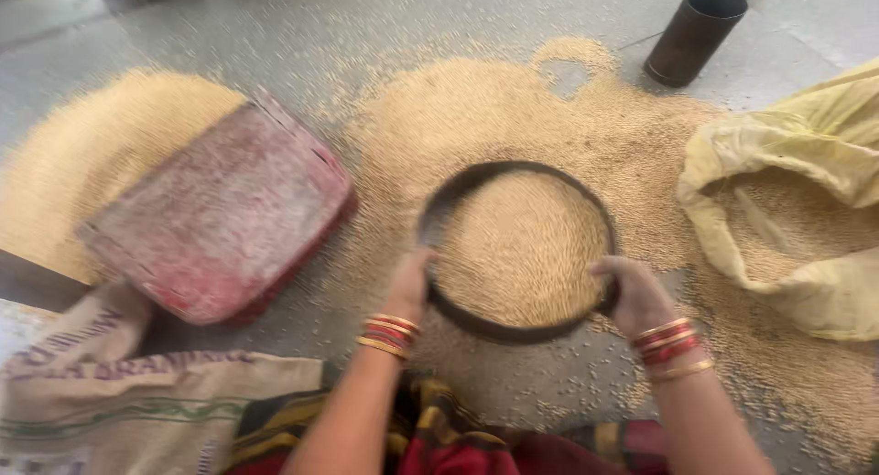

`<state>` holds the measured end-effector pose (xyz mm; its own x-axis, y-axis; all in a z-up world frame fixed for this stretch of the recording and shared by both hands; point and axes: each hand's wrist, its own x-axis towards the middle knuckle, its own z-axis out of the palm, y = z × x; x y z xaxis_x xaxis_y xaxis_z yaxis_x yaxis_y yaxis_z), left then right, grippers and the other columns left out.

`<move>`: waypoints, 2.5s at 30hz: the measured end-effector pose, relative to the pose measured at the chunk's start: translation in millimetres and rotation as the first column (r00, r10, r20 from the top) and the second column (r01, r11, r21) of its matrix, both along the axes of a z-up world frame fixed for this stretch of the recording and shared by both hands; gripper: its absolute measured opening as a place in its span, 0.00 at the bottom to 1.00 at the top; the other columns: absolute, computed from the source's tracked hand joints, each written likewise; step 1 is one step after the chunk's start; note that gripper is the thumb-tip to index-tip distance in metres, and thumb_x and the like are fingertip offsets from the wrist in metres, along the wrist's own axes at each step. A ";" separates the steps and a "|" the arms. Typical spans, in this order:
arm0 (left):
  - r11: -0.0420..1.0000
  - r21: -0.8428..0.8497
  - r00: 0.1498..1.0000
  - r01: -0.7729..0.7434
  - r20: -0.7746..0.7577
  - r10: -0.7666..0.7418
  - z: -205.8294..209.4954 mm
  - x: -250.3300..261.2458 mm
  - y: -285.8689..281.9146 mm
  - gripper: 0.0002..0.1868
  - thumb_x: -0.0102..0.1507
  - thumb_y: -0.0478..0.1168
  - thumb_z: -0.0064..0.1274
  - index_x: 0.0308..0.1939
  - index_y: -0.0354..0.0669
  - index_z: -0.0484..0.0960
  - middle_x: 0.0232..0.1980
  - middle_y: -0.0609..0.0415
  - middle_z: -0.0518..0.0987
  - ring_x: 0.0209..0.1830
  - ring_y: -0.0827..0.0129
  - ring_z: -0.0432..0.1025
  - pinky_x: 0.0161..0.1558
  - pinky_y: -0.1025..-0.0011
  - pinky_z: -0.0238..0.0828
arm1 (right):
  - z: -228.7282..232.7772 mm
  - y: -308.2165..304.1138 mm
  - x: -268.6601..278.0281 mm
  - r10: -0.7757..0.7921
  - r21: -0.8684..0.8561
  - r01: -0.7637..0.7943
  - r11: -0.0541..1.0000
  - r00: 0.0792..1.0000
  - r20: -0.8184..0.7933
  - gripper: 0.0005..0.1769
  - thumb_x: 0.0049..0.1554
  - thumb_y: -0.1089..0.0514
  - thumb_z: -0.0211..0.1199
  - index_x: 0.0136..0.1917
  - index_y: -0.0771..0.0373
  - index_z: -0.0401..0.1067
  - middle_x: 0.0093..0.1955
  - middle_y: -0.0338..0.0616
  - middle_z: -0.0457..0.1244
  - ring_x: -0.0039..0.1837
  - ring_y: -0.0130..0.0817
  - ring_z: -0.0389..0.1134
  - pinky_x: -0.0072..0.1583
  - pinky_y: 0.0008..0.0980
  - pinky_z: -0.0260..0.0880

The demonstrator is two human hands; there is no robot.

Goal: The person sifts grains using a handheld sieve and a winnowing tray, pouring the grains between them and shaking them to separate debris while sitting on the floor.

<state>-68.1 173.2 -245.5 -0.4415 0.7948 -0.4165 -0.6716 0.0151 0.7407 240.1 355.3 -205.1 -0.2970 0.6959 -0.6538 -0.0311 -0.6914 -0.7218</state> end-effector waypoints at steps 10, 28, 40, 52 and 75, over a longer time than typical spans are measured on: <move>0.990 -0.144 0.981 -0.007 -0.191 -0.021 44.4 16.7 3.4 0.19 0.55 0.36 0.60 0.48 0.32 0.77 0.43 0.44 0.74 0.40 0.58 0.70 0.43 0.59 0.71 | 46.3 -12.8 -3.9 0.027 0.121 0.008 0.993 0.957 -0.290 0.18 0.56 0.50 0.56 0.54 0.61 0.75 0.50 0.41 0.71 0.51 0.36 0.71 0.57 0.41 0.69; 0.999 0.021 0.873 0.024 -0.488 -0.011 15.2 31.1 8.1 0.42 0.48 0.27 0.60 0.67 0.46 0.64 0.53 0.49 0.74 0.48 0.63 0.71 0.51 0.67 0.74 | 74.9 -24.1 -11.0 -0.023 0.123 0.072 0.990 0.934 -0.357 0.40 0.57 0.33 0.53 0.75 0.57 0.63 0.67 0.41 0.65 0.68 0.39 0.65 0.71 0.43 0.61; 0.996 0.086 0.991 0.030 -0.130 -0.019 23.3 9.5 0.2 0.23 0.58 0.37 0.58 0.51 0.23 0.72 0.47 0.44 0.78 0.45 0.61 0.75 0.49 0.66 0.73 | 64.9 -18.4 -1.1 0.084 0.121 -0.029 0.992 0.870 -0.486 0.51 0.54 0.23 0.50 0.75 0.61 0.56 0.78 0.53 0.59 0.77 0.50 0.59 0.76 0.50 0.54; 1.000 -0.012 0.965 0.026 -0.262 -0.028 38.3 16.6 -11.3 0.32 0.50 0.32 0.56 0.59 0.41 0.68 0.52 0.54 0.75 0.54 0.64 0.69 0.55 0.64 0.68 | 78.7 -32.9 -20.6 -0.015 -0.003 0.015 1.000 0.966 -0.259 0.53 0.53 0.20 0.38 0.78 0.58 0.56 0.74 0.58 0.58 0.75 0.54 0.56 0.73 0.58 0.49; 0.995 -0.089 0.896 0.033 -0.439 -0.069 21.6 -11.0 -1.7 0.28 0.62 0.47 0.57 0.57 0.26 0.80 0.50 0.38 0.84 0.48 0.56 0.78 0.53 0.64 0.75 | 75.9 -34.8 -39.4 0.205 0.251 -0.146 0.957 0.952 -0.227 0.50 0.57 0.23 0.36 0.79 0.60 0.53 0.79 0.49 0.55 0.79 0.46 0.54 0.76 0.51 0.52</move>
<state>-79.1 171.5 -223.9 -0.5538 0.7945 -0.2492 -0.2729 0.1095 0.9558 200.6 320.5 -129.2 -0.5599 0.7399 -0.3730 -0.1230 -0.5193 -0.8457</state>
